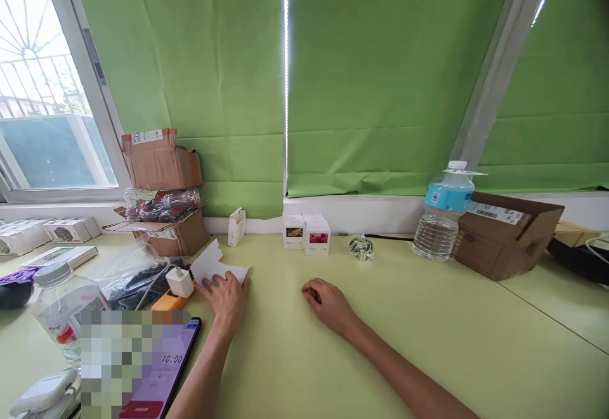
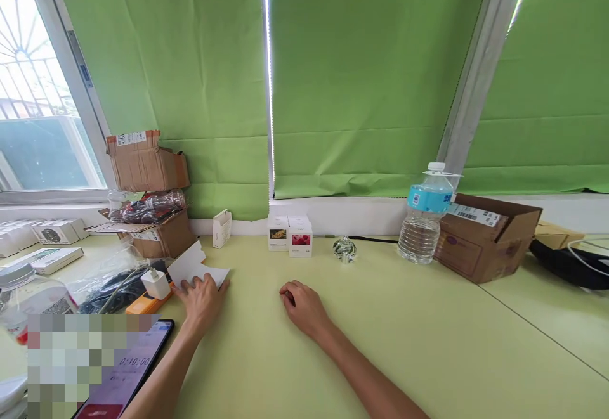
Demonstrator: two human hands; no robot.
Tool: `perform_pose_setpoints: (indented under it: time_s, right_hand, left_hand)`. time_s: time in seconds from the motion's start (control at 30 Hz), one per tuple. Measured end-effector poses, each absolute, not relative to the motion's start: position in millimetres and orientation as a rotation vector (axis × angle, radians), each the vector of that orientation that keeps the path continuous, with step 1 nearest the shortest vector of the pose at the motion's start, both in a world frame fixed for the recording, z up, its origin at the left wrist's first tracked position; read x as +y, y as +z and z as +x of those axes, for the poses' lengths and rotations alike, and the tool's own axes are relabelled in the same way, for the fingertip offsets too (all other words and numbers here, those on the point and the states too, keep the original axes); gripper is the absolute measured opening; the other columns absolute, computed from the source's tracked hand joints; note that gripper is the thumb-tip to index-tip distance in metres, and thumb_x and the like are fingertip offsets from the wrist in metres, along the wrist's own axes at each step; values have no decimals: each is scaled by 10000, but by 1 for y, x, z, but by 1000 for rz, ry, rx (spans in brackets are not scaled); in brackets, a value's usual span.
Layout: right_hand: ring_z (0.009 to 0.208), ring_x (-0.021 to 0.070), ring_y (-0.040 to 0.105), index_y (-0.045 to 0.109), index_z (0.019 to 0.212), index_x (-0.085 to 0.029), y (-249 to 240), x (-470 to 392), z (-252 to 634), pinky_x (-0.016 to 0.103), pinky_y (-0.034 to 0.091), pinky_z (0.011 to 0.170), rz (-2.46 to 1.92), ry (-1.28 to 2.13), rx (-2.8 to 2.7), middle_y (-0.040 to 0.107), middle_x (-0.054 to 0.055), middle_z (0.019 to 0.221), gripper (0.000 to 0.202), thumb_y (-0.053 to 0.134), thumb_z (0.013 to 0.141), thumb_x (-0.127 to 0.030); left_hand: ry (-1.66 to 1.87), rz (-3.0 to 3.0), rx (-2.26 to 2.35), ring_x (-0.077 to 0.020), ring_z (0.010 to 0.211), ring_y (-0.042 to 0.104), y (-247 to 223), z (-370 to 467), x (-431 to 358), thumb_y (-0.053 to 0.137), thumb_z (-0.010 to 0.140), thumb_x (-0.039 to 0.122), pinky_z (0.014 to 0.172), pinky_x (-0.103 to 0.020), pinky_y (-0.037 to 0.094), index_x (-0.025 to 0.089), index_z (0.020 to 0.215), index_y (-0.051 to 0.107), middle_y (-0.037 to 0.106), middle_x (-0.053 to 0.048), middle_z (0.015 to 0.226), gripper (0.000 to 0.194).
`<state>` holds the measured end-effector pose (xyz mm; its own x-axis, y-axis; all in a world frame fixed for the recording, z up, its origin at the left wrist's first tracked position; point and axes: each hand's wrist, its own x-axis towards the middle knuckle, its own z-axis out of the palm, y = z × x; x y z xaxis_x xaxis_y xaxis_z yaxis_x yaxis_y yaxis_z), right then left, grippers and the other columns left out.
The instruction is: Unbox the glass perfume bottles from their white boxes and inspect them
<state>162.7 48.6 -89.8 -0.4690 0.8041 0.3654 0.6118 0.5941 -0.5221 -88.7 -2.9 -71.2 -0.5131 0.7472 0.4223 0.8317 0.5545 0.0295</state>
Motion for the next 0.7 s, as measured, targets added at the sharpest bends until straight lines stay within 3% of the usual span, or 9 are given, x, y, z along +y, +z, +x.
perform_pose_setpoints:
  time_s: [0.2, 0.4, 0.5, 0.6, 0.7]
  right_hand:
    - [787, 169, 613, 665, 918, -226, -89, 47, 162, 282, 423, 725, -1117, 462, -2219, 683, 21, 906, 220, 451, 868, -229]
    - [792, 171, 607, 673, 899, -225, -88, 46, 161, 283, 412, 735, -1131, 468, -2202, 685, 18, 889, 209, 470, 853, -212]
    - [802, 178, 605, 679, 895, -220, -86, 44, 161, 288, 408, 744, -1131, 485, -2190, 687, 25, 888, 206, 479, 847, -207]
    - [811, 183, 603, 687, 888, -213, -83, 43, 160, 292, 412, 758, -1135, 523, -2162, 690, 33, 884, 195, 499, 836, -210]
    - [787, 181, 600, 694, 890, -205, -83, 44, 160, 292, 425, 761, -1157, 593, -2102, 694, 35, 857, 183, 523, 826, -224]
  left_hand:
    - [-349, -1289, -2326, -517, 1207, 412, -71, -84, -5, 545, 821, 517, 1023, -690, 121, 42, 976, 665, 636, -261, 1035, 514]
    - [-475, -1370, -2157, -500, 1307, 313, -74, -77, 0, 557, 838, 431, 1064, -676, 118, 39, 1025, 638, 573, -273, 1190, 441]
    - [-713, -1608, -2121, -417, 1366, 272, -76, -61, 6, 477, 894, 421, 1105, -579, 203, 63, 1082, 610, 529, -236, 1289, 426]
    - [-880, -1802, -2102, -298, 1356, 355, -85, -39, 11, 381, 936, 463, 1063, -409, 366, 104, 1170, 566, 511, -166, 1349, 466]
    - [-891, -1950, -2104, -257, 1333, 404, -98, -20, 12, 334, 938, 517, 1036, -375, 400, 115, 1286, 487, 456, -149, 1419, 553]
